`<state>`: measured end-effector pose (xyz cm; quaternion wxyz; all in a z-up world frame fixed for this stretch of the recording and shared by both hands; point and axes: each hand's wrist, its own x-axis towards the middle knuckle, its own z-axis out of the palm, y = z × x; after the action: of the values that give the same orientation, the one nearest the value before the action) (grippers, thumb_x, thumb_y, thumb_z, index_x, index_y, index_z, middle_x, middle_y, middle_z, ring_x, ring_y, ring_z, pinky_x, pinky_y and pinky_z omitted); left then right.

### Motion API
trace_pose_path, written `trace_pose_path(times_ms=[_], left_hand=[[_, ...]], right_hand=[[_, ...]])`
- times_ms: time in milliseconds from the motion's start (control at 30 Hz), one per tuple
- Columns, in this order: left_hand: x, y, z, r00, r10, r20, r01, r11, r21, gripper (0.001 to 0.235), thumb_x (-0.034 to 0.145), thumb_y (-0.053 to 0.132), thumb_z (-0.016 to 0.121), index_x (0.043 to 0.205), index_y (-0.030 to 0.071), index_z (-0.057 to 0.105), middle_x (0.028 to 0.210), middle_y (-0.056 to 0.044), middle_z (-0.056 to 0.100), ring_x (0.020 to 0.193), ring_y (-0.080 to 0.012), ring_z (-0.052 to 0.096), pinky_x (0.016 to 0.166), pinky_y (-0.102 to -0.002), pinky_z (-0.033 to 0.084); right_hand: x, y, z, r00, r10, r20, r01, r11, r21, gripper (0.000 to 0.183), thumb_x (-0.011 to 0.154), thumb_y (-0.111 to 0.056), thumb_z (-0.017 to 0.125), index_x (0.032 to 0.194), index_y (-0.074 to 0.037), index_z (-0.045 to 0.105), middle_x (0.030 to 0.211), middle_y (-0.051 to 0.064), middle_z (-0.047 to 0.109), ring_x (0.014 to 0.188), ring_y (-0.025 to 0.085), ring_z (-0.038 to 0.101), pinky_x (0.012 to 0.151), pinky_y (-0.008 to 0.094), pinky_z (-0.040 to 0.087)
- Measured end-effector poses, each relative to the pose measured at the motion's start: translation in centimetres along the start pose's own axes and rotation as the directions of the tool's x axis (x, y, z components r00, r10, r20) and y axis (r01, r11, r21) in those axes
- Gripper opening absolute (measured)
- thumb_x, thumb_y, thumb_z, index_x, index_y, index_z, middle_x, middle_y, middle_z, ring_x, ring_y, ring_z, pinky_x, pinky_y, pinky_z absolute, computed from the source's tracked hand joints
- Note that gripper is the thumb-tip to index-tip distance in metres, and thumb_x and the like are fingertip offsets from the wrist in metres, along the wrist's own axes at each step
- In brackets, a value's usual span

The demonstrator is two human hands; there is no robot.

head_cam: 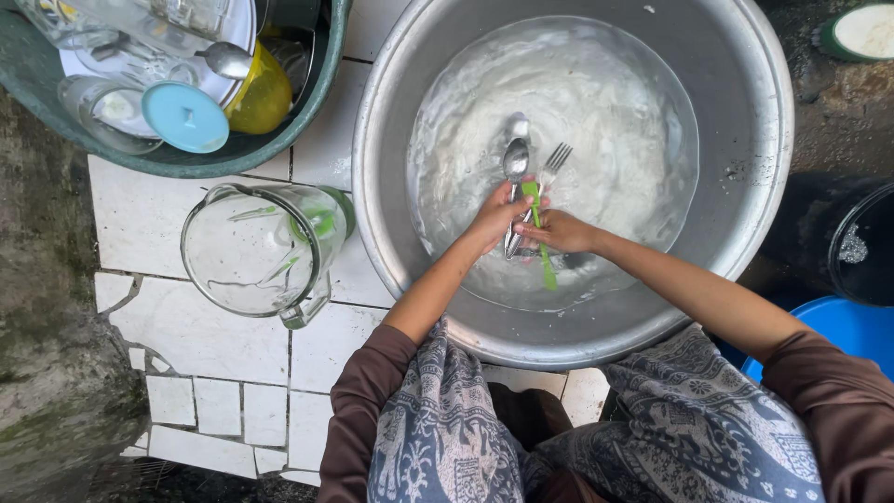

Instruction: The person washes various kitchen items by hand in a large metal basin filled with soapy water. They scrub and rinse glasses, a green plastic lid, spoons, a fork, a green spatula, a metal cup, and a blue plastic bowl, placing each cleaned item into a nearby green basin.

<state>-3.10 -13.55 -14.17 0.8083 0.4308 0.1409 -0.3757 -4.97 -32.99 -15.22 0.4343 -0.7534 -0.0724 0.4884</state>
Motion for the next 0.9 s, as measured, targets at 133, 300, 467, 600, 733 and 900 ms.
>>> trace_pose_path(times_ms=[133, 300, 467, 600, 733, 900], left_hand=[[0.4, -2.4, -0.6, 0.998, 0.046, -0.045, -0.026, 0.929, 0.369, 0.039, 0.099, 0.009, 0.064, 0.136, 0.005, 0.052, 0.113, -0.010, 0.073, 0.103, -0.0199, 0.070, 0.083, -0.029, 0.057], [1.3, -4.4, -2.3, 0.982, 0.015, -0.187, 0.058, 0.924, 0.378, 0.020, 0.100, 0.008, 0.061, 0.118, -0.002, 0.063, 0.105, -0.012, 0.073, 0.090, -0.0186, 0.077, 0.066, -0.029, 0.057], [-0.1, -2.8, -0.8, 0.977, -0.032, -0.212, 0.109, 0.924, 0.365, 0.020, 0.099, 0.012, 0.062, 0.116, 0.002, 0.065, 0.102, -0.007, 0.075, 0.087, -0.0120, 0.076, 0.060, -0.025, 0.053], [-0.5, -2.6, -0.1, 0.992, 0.052, -0.112, -0.008, 0.930, 0.367, 0.020, 0.099, 0.009, 0.065, 0.113, -0.004, 0.067, 0.102, -0.008, 0.078, 0.086, -0.0130, 0.075, 0.053, -0.026, 0.040], [-0.4, -2.8, 0.0, 0.978, 0.146, -0.150, -0.076, 0.916, 0.395, 0.024, 0.095, 0.006, 0.070, 0.117, -0.004, 0.069, 0.100, -0.008, 0.077, 0.081, -0.0143, 0.076, 0.072, -0.026, 0.061], [-0.6, -2.3, 0.1, 0.966, 0.193, -0.170, -0.075, 0.844, 0.532, 0.025, 0.094, 0.004, 0.070, 0.117, -0.006, 0.071, 0.097, -0.010, 0.078, 0.081, -0.0133, 0.074, 0.072, -0.027, 0.060]], right_hand=[[-0.2, 2.2, -0.4, 0.999, -0.030, 0.040, 0.024, 0.989, 0.144, 0.055, 0.105, -0.049, 0.060, 0.117, 0.002, 0.073, 0.108, 0.021, 0.068, 0.093, 0.023, 0.061, 0.088, 0.039, 0.048], [-1.9, 2.8, -3.6, 0.988, 0.152, -0.011, -0.100, 0.701, 0.706, 0.044, 0.101, -0.039, 0.056, 0.133, -0.008, 0.059, 0.127, 0.011, 0.070, 0.114, 0.018, 0.071, 0.103, 0.035, 0.054], [-0.9, 1.9, -5.4, 0.941, 0.145, -0.306, 0.206, 0.471, 0.858, 0.030, 0.097, -0.011, 0.066, 0.125, -0.002, 0.063, 0.116, 0.011, 0.069, 0.103, 0.022, 0.071, 0.093, 0.039, 0.063], [-0.4, -0.5, -5.6, 0.917, -0.045, -0.395, 0.328, 0.649, 0.687, 0.035, 0.090, 0.003, 0.069, 0.124, -0.004, 0.064, 0.108, 0.010, 0.071, 0.093, 0.017, 0.071, 0.079, 0.032, 0.060], [-0.4, -1.6, -5.1, 0.919, 0.015, -0.395, 0.237, 0.779, 0.580, 0.023, 0.095, -0.001, 0.070, 0.118, -0.002, 0.069, 0.106, 0.004, 0.072, 0.092, 0.009, 0.068, 0.078, 0.027, 0.058], [-0.3, -0.9, -4.8, 0.920, 0.082, -0.384, 0.219, 0.706, 0.674, 0.027, 0.108, -0.023, 0.052, 0.118, -0.004, 0.069, 0.103, 0.000, 0.073, 0.090, 0.006, 0.070, 0.081, 0.025, 0.061]])
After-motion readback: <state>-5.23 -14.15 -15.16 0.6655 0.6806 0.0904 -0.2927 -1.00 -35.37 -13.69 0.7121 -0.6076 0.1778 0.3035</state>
